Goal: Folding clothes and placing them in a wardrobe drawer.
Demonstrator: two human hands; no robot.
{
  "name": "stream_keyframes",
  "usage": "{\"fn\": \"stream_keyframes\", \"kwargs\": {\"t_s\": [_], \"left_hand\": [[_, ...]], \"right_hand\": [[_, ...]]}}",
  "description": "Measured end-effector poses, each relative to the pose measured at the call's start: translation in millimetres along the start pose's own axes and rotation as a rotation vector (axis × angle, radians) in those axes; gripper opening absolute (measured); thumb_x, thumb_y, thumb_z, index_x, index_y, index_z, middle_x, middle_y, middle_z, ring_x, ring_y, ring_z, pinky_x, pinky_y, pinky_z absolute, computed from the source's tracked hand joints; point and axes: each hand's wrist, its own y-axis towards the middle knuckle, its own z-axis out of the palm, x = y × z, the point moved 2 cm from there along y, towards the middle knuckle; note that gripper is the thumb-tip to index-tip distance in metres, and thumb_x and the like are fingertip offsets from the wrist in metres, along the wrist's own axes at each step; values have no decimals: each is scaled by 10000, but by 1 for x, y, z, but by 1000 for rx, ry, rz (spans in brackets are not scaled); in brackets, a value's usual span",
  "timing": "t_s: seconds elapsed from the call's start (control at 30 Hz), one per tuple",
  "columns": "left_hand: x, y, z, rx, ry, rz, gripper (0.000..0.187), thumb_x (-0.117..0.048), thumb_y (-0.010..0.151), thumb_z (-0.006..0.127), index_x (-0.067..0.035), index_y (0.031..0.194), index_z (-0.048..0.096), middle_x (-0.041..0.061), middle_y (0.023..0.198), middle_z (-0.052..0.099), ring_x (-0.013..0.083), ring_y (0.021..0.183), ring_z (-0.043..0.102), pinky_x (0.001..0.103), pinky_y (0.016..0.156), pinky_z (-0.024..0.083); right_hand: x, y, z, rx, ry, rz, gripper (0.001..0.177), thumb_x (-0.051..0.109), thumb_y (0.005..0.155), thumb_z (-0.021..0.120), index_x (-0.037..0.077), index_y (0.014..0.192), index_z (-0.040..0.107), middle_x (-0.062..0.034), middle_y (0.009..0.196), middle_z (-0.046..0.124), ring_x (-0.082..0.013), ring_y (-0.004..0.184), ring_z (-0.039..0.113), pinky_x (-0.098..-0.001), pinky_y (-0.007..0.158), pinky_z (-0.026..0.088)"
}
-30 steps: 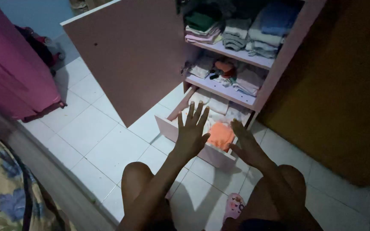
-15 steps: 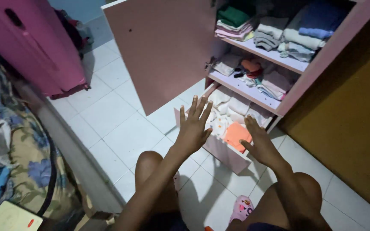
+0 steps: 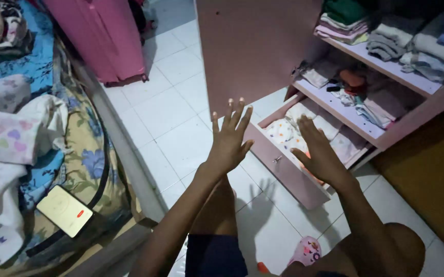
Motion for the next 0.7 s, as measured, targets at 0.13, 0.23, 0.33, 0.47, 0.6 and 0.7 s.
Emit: {"fn": "stream_keyframes", "kwargs": {"t_s": [0.13,0.23,0.33,0.47,0.6,0.7], "left_hand": [[19,-14,-9,-94,-11,7,945,-276,884,775,-172,1632,207,100,1717,79,325,1593,25,699,1218,99],[31,-23,-18,-70,30,-40,952,-307,873,772,-177,1620,198,101,1715,81,327,1585,32,717,1200,101],[41,-33,-32,-80,30,-84,947,-310,867,766,-178,1619,208,99,1714,88,332,1583,44,721,1198,106],[57,-51,-42,-98,57,-124,945,-309,881,762,-159,1631,206,93,1720,95,349,1594,42,733,1196,115],[78,-74,-43,-142,75,-153,944,-304,882,766,-165,1634,213,107,1721,100,363,1584,50,743,1182,106],[80,-91,-60,-174,48,-175,943,-280,889,766,-155,1640,208,121,1726,97,378,1594,41,747,1181,96]], "right_hand": [[29,24,2,-22,-5,-90,821,363,950,622,102,1615,218,-125,1706,181,-293,1590,137,-509,1245,181],[50,38,5,-27,-35,-188,835,349,966,624,61,1613,181,-178,1701,153,-347,1559,115,-546,1200,167],[72,52,6,4,0,-154,846,313,929,641,109,1623,203,-128,1715,167,-296,1590,135,-537,1240,177],[103,65,11,14,-27,-282,857,284,944,678,56,1619,201,-165,1704,159,-311,1575,148,-535,1246,175],[128,74,30,13,-40,-426,885,271,939,681,10,1618,178,-197,1705,152,-331,1577,143,-527,1244,161],[153,83,34,99,-42,-386,870,304,930,681,70,1606,187,-143,1699,158,-285,1593,130,-493,1274,152]]}}
